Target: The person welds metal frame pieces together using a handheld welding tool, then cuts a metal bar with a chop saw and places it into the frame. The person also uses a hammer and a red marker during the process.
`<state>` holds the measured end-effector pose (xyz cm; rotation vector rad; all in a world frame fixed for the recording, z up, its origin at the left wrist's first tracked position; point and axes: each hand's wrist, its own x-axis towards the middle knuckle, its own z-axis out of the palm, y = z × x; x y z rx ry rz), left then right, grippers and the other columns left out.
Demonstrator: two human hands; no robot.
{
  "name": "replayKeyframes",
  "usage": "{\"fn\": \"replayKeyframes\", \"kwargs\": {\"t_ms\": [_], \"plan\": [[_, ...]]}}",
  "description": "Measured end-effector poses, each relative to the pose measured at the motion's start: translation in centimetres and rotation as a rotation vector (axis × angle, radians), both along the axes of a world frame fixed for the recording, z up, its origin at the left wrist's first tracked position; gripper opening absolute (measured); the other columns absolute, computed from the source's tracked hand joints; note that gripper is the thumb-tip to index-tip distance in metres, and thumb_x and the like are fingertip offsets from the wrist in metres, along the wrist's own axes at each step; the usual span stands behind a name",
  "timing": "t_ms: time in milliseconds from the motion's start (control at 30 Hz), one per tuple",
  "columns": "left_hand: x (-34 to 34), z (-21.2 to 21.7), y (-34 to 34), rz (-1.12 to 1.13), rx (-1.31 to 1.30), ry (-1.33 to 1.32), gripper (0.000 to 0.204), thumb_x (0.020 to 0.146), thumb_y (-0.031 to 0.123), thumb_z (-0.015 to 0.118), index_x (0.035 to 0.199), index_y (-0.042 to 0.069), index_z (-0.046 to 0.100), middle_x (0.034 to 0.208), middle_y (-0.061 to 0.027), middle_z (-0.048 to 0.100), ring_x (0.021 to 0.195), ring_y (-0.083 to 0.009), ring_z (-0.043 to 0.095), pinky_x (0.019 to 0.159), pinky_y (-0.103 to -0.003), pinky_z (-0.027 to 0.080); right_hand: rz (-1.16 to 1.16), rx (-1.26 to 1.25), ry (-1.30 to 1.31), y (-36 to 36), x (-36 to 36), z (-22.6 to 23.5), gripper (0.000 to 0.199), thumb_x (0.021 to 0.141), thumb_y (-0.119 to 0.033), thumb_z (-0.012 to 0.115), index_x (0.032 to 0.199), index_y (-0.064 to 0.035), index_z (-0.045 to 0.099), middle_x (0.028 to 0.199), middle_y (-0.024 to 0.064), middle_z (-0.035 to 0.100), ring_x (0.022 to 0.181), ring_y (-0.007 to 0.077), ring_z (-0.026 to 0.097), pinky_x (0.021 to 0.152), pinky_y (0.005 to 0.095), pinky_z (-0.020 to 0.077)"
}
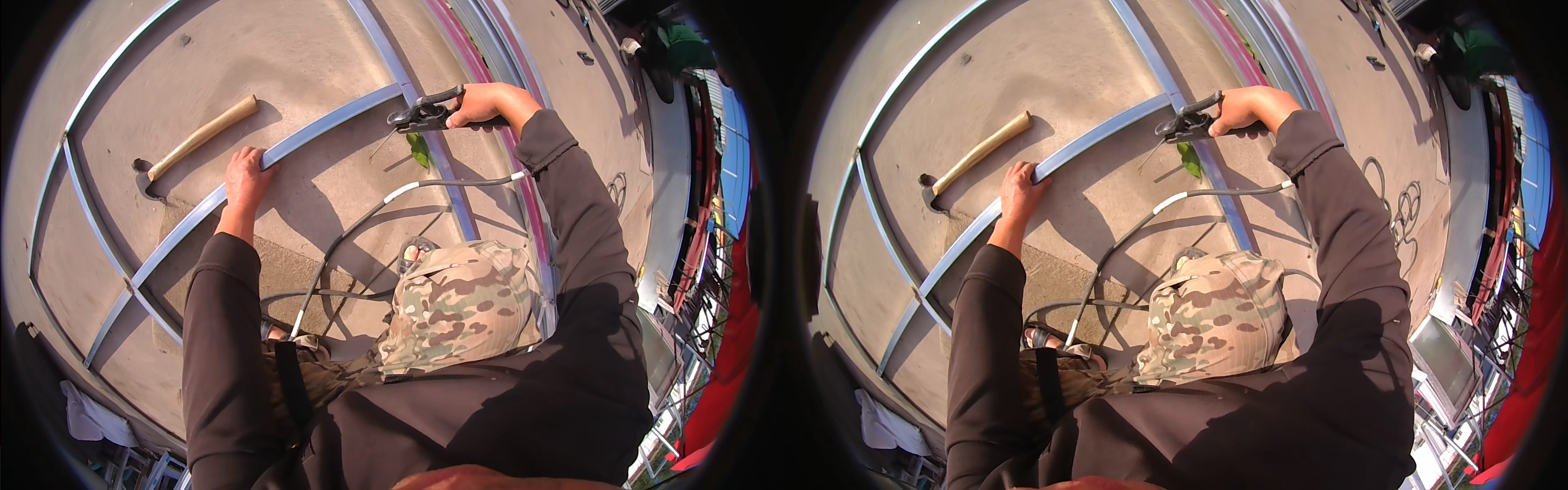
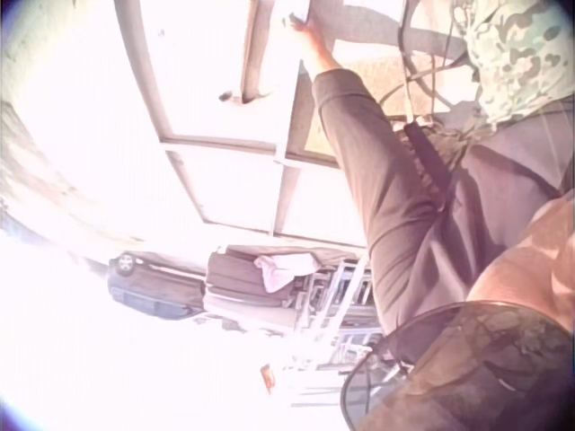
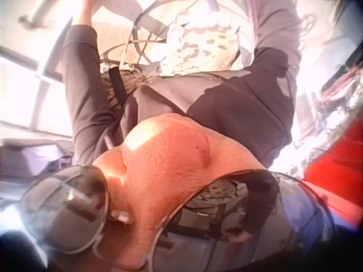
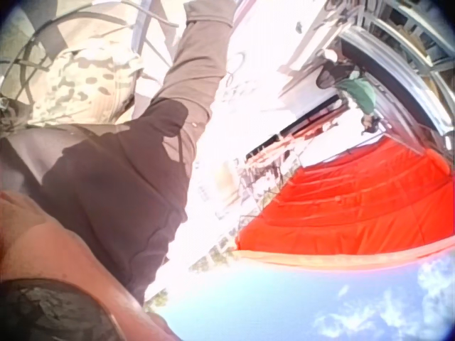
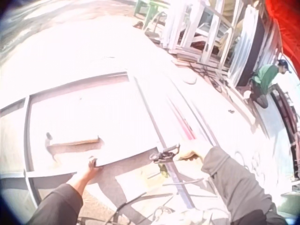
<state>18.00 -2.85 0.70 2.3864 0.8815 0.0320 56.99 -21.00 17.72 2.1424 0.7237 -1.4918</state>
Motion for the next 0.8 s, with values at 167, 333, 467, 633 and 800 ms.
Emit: {"fn": "replayKeyframes", "kwargs": {"t_ms": [167, 333, 467, 633, 800], "plan": [[-0.05, -0.13, -0.05, -0.007, 0.015, -0.019, 0.031, 0.074, 0.020, 0.080, 0.101, 0.008, 0.071, 0.098, -0.0096, 0.065, 0.099, -0.0314, 0.060, 0.088, -0.041, 0.049, 0.011, 0.014, -0.042, 1.07, 0.33, -0.15, 0.037, 0.088, -0.041, 0.068, 0.087, -0.0037, 0.066, 0.070, 0.0041, 0.062, 0.056, 0.0175, 0.058, 0.050, 0.0344, 0.0463], [0.02, -0.11, -0.09, -0.005, -0.001, -0.020, 0.032, 0.074, 0.020, 0.080, 0.102, 0.007, 0.071, 0.098, -0.0097, 0.065, 0.099, -0.0317, 0.060, 0.088, -0.041, 0.049, 0.023, -0.012, -0.028, 0.95, 0.81, -0.27, 0.039, 0.089, -0.041, 0.067, 0.087, -0.0025, 0.066, 0.070, 0.0055, 0.063, 0.055, 0.0177, 0.058, 0.052, 0.0335, 0.0479], [0.05, -0.14, -0.02, 0.000, -0.006, 0.000, 0.032, 0.074, 0.020, 0.080, 0.102, 0.007, 0.071, 0.098, -0.0095, 0.065, 0.099, -0.0315, 0.060, 0.088, -0.041, 0.049, 0.006, 0.001, -0.033, 0.86, 0.71, -0.29, 0.039, 0.089, -0.041, 0.067, 0.087, -0.0030, 0.066, 0.071, 0.0050, 0.063, 0.056, 0.0170, 0.057, 0.052, 0.0327, 0.0482], [0.09, -0.15, 0.02, 0.000, -0.009, -0.010, 0.032, 0.073, 0.021, 0.080, 0.101, 0.008, 0.072, 0.097, -0.0091, 0.065, 0.099, -0.0311, 0.060, 0.088, -0.041, 0.049, -0.015, 0.019, -0.027, 0.84, 0.46, -0.07, 0.037, 0.090, -0.040, 0.067, 0.088, -0.0031, 0.066, 0.071, 0.0048, 0.063, 0.056, 0.0160, 0.057, 0.052, 0.0325, 0.0479], [0.11, -0.16, 0.03, -0.003, -0.005, -0.001, 0.032, 0.073, 0.021, 0.080, 0.101, 0.008, 0.072, 0.098, -0.0090, 0.065, 0.099, -0.0309, 0.060, 0.088, -0.041, 0.049, -0.036, 0.028, -0.017, 0.52, 0.74, -0.15, 0.036, 0.089, -0.040, 0.067, 0.091, -0.0039, 0.067, 0.071, 0.0042, 0.062, 0.055, 0.0156, 0.056, 0.050, 0.0325, 0.0470]]}}
